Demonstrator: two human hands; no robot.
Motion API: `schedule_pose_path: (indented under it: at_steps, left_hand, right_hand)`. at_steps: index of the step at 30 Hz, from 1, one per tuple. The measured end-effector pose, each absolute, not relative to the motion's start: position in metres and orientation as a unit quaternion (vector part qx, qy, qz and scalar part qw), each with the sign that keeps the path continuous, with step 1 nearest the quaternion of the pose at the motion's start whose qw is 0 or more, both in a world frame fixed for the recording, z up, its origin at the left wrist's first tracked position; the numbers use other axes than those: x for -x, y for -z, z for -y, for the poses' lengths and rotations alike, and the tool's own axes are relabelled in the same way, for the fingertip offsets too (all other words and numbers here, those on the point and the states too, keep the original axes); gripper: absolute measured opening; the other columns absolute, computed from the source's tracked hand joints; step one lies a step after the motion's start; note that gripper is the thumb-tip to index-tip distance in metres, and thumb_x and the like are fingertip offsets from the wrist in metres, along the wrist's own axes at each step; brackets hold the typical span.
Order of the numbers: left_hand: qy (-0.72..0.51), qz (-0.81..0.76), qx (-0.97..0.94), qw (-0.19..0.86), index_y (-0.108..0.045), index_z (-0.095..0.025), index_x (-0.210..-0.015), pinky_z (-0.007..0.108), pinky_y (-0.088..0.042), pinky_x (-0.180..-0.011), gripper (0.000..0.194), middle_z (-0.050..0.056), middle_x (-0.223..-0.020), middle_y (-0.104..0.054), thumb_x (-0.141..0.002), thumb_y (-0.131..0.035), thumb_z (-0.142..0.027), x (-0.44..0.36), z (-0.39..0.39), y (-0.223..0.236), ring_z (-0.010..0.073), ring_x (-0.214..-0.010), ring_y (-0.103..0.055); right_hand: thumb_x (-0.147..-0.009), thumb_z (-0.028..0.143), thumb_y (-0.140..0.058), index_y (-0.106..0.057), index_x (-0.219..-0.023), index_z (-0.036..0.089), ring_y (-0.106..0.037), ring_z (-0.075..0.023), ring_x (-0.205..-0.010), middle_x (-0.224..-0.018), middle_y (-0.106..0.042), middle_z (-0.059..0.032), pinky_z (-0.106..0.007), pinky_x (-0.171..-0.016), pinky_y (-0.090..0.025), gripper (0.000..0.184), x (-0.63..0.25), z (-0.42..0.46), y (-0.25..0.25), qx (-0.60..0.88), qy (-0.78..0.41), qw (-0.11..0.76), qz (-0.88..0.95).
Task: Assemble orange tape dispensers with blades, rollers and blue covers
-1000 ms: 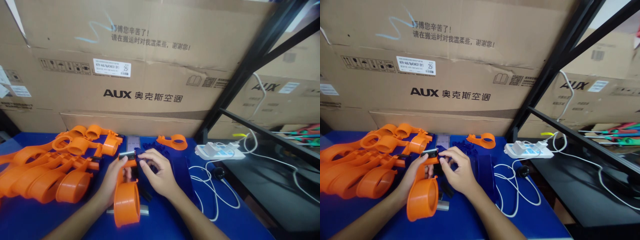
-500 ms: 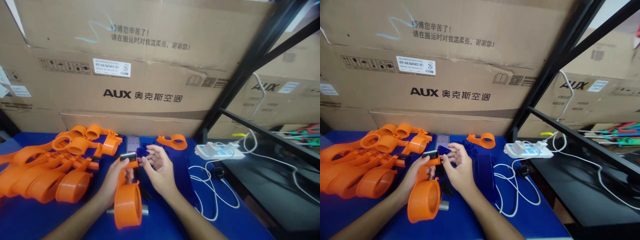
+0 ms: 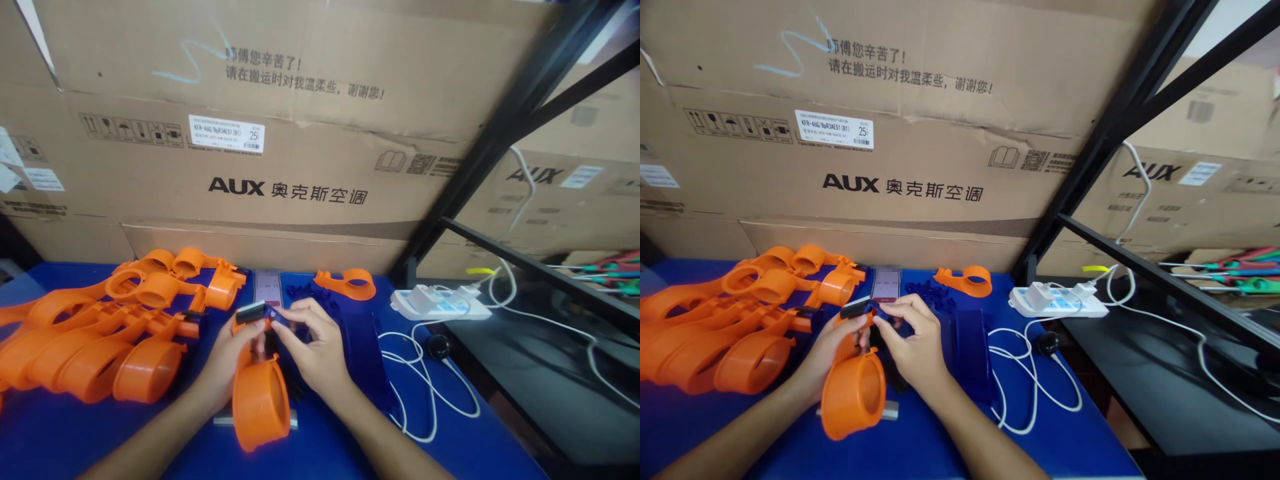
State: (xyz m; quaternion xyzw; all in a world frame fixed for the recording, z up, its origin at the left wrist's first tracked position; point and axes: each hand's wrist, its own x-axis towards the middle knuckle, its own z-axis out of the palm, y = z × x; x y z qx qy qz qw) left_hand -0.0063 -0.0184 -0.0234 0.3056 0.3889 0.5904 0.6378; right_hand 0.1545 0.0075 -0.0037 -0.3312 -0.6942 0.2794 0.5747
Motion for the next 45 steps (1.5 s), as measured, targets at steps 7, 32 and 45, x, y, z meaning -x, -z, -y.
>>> schedule_pose_path:
  at_steps: [7, 32, 45]
  left_hand:
    - [-0.609, -0.378, -0.296, 0.631, -0.058, -0.017, -0.073, 0.022, -0.046, -0.053, 0.028, -0.002, -0.059, -0.059, -0.081, -0.08, -0.034, 0.006, 0.019, 0.02, 0.0105, -0.051, -0.055]
    - [-0.611, -0.386, -0.312, 0.617, -0.058, -0.019, -0.08, 0.025, -0.048, -0.056, 0.03, -0.004, -0.06, -0.059, -0.079, -0.081, -0.037, 0.008, 0.017, 0.026, 0.0128, -0.051, -0.057]
    - [-0.592, -0.393, -0.337, 0.617, -0.066, -0.017, -0.105, 0.026, -0.052, -0.061, 0.041, 0.0, -0.072, -0.069, -0.07, -0.087, -0.02, 0.009, 0.021, 0.021, 0.013, -0.058, -0.062]
  right_hand:
    - [-0.092, 0.017, -0.072, -0.079, -0.11, 0.025, -0.074, -0.0202, -0.087, -0.101, -0.079, -0.0067, -0.034, -0.078, -0.061, 0.022, -0.153, -0.007, 0.008, 0.286, -0.249, 0.553, 0.742]
    - [-0.097, 0.01, -0.057, -0.069, -0.13, 0.024, -0.072, -0.0234, -0.089, -0.105, -0.078, -0.0105, -0.043, -0.082, -0.062, 0.038, -0.162, -0.011, 0.013, 0.261, -0.058, 0.48, 0.835]
    - [-0.097, 0.018, -0.06, -0.075, -0.112, 0.025, -0.07, -0.0219, -0.088, -0.096, -0.076, -0.0062, -0.04, -0.082, -0.059, 0.022, -0.163, -0.01, 0.0, 0.282, -0.207, 0.517, 0.781]
